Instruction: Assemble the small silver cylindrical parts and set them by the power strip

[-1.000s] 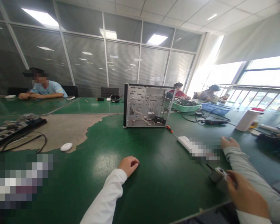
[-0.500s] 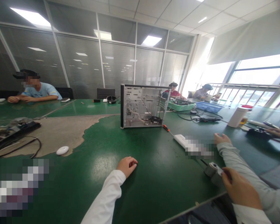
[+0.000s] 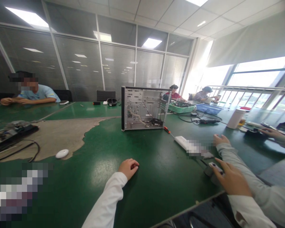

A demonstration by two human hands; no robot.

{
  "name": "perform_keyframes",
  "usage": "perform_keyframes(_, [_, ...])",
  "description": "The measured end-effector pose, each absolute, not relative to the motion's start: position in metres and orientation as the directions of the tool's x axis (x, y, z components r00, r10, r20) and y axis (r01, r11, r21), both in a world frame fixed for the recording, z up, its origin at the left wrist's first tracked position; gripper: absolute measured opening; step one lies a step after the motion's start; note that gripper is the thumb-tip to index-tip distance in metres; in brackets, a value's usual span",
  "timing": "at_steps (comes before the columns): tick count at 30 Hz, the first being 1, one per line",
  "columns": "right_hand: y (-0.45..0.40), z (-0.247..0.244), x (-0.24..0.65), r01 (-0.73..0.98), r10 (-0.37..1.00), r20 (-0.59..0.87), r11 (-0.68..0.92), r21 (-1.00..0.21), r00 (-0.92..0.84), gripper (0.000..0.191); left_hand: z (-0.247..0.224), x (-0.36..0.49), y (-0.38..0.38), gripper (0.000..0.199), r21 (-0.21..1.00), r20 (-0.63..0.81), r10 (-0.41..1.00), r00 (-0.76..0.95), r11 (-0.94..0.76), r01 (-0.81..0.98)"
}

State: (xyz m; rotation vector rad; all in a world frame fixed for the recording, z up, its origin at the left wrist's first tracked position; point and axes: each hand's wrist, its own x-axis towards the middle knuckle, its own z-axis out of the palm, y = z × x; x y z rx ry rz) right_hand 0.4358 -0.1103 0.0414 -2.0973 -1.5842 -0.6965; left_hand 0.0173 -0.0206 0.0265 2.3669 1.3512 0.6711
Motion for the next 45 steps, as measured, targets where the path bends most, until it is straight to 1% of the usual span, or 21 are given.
perform_keyframes(3, [-0.094,0.052,0.437,0.946,0.878,0.379,-0.323,0.015,0.293,0.038,0.027,0.017,-0.021,0.018,0.504,0.226,0.871,0.436,-0.488,0.713])
perform_keyframes(5, [-0.084,0.055,0.443,0.95,0.92,0.265,-0.31,0.036,0.29,0.032,0.027,0.017,-0.021,0.018,0.508,0.216,0.875,0.433,-0.479,0.716])
perform_keyframes(9, [-0.071,0.057,0.452,0.966,0.95,0.195,-0.256,0.045,0.243,0.025,0.028,0.016,-0.022,0.018,0.506,0.221,0.875,0.432,-0.481,0.716])
perform_keyframes(12, [-0.066,0.062,0.446,0.978,0.962,0.2,-0.202,0.054,0.187,0.024,0.028,0.016,-0.023,0.017,0.511,0.22,0.878,0.426,-0.476,0.716])
perform_keyframes(16, [-0.057,0.076,0.406,0.997,0.954,0.297,-0.063,0.047,0.046,0.023,0.029,0.016,-0.023,0.017,0.521,0.216,0.879,0.425,-0.472,0.711])
perform_keyframes(18, [-0.051,0.084,0.371,0.998,0.942,0.331,0.059,0.001,-0.056,0.025,0.027,0.016,-0.022,0.018,0.531,0.215,0.879,0.425,-0.47,0.705])
perform_keyframes(19, [-0.047,0.088,0.351,0.99,0.935,0.336,0.138,-0.043,-0.115,0.027,0.026,0.016,-0.021,0.02,0.54,0.216,0.88,0.422,-0.468,0.7])
perform_keyframes(22, [-0.037,0.097,0.284,0.932,0.899,0.352,0.329,-0.153,-0.26,0.03,0.02,0.014,-0.019,0.029,0.582,0.242,0.884,0.399,-0.461,0.67])
perform_keyframes(25, [-0.029,0.101,0.218,0.855,0.837,0.364,0.49,-0.168,-0.408,0.032,0.015,0.012,-0.016,0.041,0.615,0.311,0.894,0.323,-0.448,0.649])
perform_keyframes(27, [-0.023,0.101,0.182,0.809,0.798,0.363,0.564,-0.168,-0.481,0.036,0.015,0.011,-0.016,0.048,0.617,0.353,0.902,0.248,-0.424,0.663])
perform_keyframes(29, [-0.017,0.099,0.156,0.767,0.77,0.371,0.611,-0.196,-0.519,0.04,0.016,0.009,-0.014,0.052,0.608,0.368,0.914,0.172,-0.377,0.699])
perform_keyframes(31, [-0.009,0.091,0.139,0.721,0.751,0.389,0.645,-0.255,-0.534,0.045,0.017,0.008,-0.013,0.047,0.601,0.357,0.928,0.107,-0.316,0.734])
perform_keyframes(33, [-0.001,0.076,0.131,0.655,0.742,0.427,0.664,-0.36,-0.517,0.047,0.018,0.006,-0.009,0.039,0.602,0.339,0.939,0.056,-0.262,0.754])
perform_keyframes(36, [0.01,0.046,0.13,0.487,0.775,0.472,0.631,-0.604,-0.42,0.051,0.015,0.001,-0.001,0.038,0.614,0.347,0.937,0.034,-0.254,0.748])
perform_keyframes(38, [0.015,0.027,0.134,0.359,0.826,0.435,0.552,-0.753,-0.357,0.053,0.013,-0.002,0.005,0.043,0.639,0.367,0.929,0.049,-0.29,0.713])
perform_keyframes(39, [0.018,0.019,0.137,0.302,0.849,0.405,0.506,-0.808,-0.339,0.052,0.012,-0.003,0.008,0.047,0.659,0.377,0.924,0.058,-0.311,0.685])
perform_keyframes(40, [0.02,0.014,0.139,0.254,0.867,0.377,0.464,-0.848,-0.326,0.051,0.012,-0.004,0.011,0.05,0.684,0.382,0.922,0.057,-0.324,0.654])
perform_keyframes(42, [0.023,0.009,0.142,0.185,0.887,0.344,0.41,-0.893,-0.308,0.048,0.013,-0.004,0.014,0.059,0.731,0.374,0.926,0.046,-0.325,0.6])
perform_keyframes(45, [0.025,0.01,0.144,0.154,0.892,0.339,0.396,-0.905,-0.299,0.046,0.02,-0.002,0.015,0.07,0.764,0.351,0.935,0.043,-0.313,0.564])
